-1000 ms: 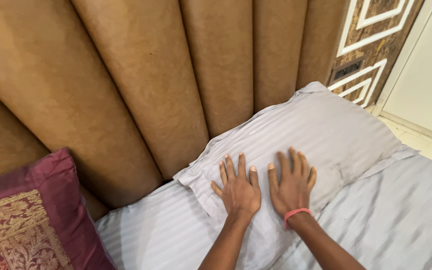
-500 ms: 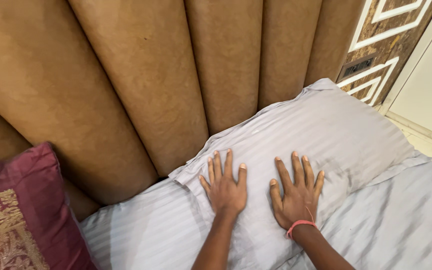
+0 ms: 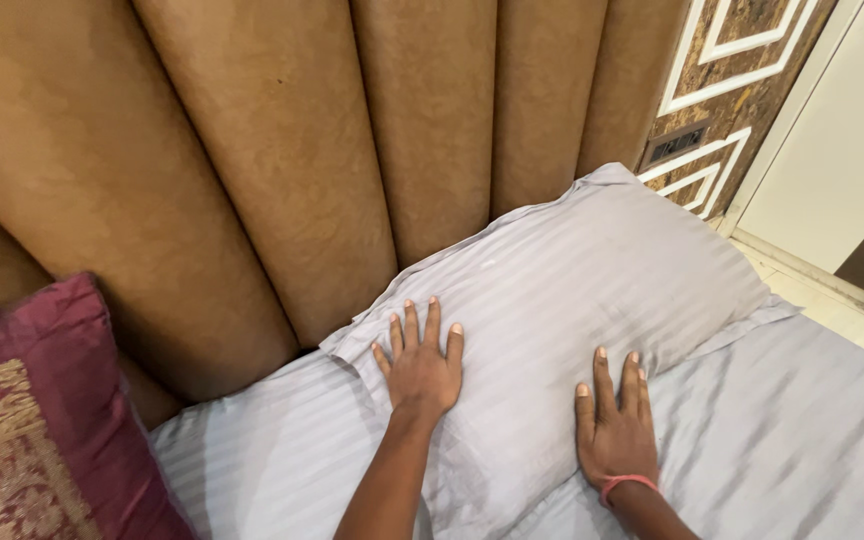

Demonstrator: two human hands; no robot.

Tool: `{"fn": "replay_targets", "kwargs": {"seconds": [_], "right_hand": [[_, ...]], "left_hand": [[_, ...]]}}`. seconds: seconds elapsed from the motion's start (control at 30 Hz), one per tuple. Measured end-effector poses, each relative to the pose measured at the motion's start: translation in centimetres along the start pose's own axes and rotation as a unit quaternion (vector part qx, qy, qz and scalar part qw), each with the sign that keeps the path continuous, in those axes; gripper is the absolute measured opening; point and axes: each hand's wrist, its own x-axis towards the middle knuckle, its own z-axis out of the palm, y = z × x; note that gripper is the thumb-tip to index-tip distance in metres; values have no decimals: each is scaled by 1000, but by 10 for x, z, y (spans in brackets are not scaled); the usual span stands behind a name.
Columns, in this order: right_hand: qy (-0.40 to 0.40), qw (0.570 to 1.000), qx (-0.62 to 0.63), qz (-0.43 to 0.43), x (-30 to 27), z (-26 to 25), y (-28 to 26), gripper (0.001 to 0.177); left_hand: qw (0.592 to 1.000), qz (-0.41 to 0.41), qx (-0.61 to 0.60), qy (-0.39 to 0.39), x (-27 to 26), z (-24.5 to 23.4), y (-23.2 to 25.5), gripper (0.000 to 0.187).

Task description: The person arranges several pillows on a bed. They smooth a light-colored pillow, place a maroon decorative pillow, and then add a floral-patterned pillow, adjusting each to align against the headboard.

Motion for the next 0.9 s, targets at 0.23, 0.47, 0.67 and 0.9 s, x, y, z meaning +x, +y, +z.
{"fn": "replay_targets", "kwargs": {"seconds": [0.23, 0.47, 0.67, 0.9], "right_hand": [[-107, 991, -60, 51, -13, 0, 29, 70], [-120, 985, 21, 122, -6, -13, 31, 54], [31, 983, 71, 163, 2, -22, 13, 53], [-151, 941, 159, 256, 41, -7, 12, 86]], "left_hand": [[991, 33, 103, 73, -8, 8, 12, 62], [942, 305, 40, 133, -56, 28, 75, 75], [916, 359, 165, 73, -104, 42, 60, 69], [849, 482, 210, 43, -110, 57, 45, 61]]}}
